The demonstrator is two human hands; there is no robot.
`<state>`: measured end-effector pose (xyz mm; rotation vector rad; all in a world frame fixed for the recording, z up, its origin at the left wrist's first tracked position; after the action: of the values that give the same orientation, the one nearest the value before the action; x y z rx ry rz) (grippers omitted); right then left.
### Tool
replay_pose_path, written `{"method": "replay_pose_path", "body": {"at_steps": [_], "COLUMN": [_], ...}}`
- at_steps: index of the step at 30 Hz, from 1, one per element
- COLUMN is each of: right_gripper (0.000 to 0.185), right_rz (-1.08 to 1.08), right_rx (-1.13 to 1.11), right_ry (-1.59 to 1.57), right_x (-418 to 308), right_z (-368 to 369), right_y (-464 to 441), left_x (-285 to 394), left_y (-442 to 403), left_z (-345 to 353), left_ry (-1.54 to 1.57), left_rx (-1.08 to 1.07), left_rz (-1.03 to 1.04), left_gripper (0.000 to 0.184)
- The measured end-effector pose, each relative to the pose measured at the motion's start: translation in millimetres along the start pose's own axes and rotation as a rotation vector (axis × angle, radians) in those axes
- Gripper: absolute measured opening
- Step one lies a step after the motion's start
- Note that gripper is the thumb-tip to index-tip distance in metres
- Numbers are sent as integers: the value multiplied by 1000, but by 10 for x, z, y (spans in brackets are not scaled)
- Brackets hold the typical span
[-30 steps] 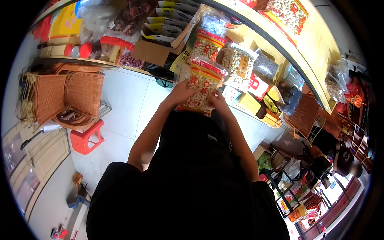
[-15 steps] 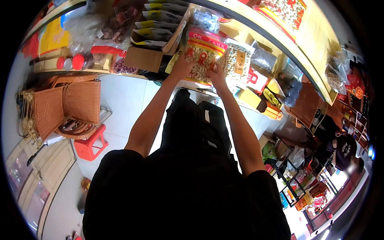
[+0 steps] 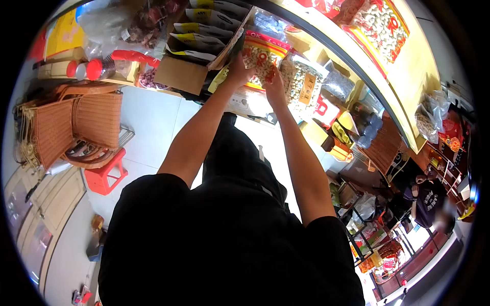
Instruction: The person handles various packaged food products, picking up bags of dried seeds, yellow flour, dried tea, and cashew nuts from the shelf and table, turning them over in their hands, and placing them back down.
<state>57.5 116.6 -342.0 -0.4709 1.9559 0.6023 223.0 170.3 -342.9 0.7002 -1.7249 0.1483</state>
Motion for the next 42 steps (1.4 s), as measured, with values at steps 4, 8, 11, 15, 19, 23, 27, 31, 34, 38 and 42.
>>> {"method": "replay_pose_path", "body": {"at_steps": [4, 8, 11, 15, 19, 23, 27, 31, 34, 38, 42], "right_gripper": [75, 57, 46, 40, 32, 23, 22, 22, 24, 21, 19], "right_rz": [36, 105, -59, 93, 168, 127, 76, 10, 54, 86, 84], "right_rx": [10, 33, 165, 222, 313, 371, 406, 416, 419, 376, 390], "right_ry": [103, 57, -139, -308, -328, -406, -414, -398, -388, -430, -503], "right_x": [-619, -777, -737, -760, -772, -954, -1260, -1429, -1487, -1325, -1356], "right_z": [-161, -332, -434, -570, -655, -777, -906, -943, -949, -900, -933], "right_y": [428, 992, 1412, 1786, 1856, 1741, 1586, 1550, 1591, 1686, 1676], "left_x": [95, 389, 490, 1067, 1798, 2927, 4171, 4708, 4772, 4732, 4673], "left_y": [157, 504, 765, 1082, 1174, 1282, 1734, 2102, 2190, 2256, 2301], "left_z": [-59, -206, -282, -404, -434, -563, -977, -1194, -1231, -1295, -1379], "left_ry": [-136, -294, -249, -268, -198, 46, 223, 189, 139, 107, 101], "left_rx": [4, 23, -77, -150, -323, -425, -530, -690, -748, -765, -755], "left_rz": [-31, 65, 104, 342, 302, 466, 944, 1278, 1359, 1370, 1357], "left_gripper": [85, 74, 50, 38, 32, 24, 21, 21, 22, 22, 22]}}
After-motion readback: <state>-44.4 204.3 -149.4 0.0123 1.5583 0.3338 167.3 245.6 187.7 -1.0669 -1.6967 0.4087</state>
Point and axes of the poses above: each hand's wrist, its own y-axis away from the middle knuckle, its own z-axis out of the palm, x = y × z, the point moved 2 cm from there along -y, towards the middle knuckle, and after that the axes turned 2 degrees about -y, right-handed, at the moved point
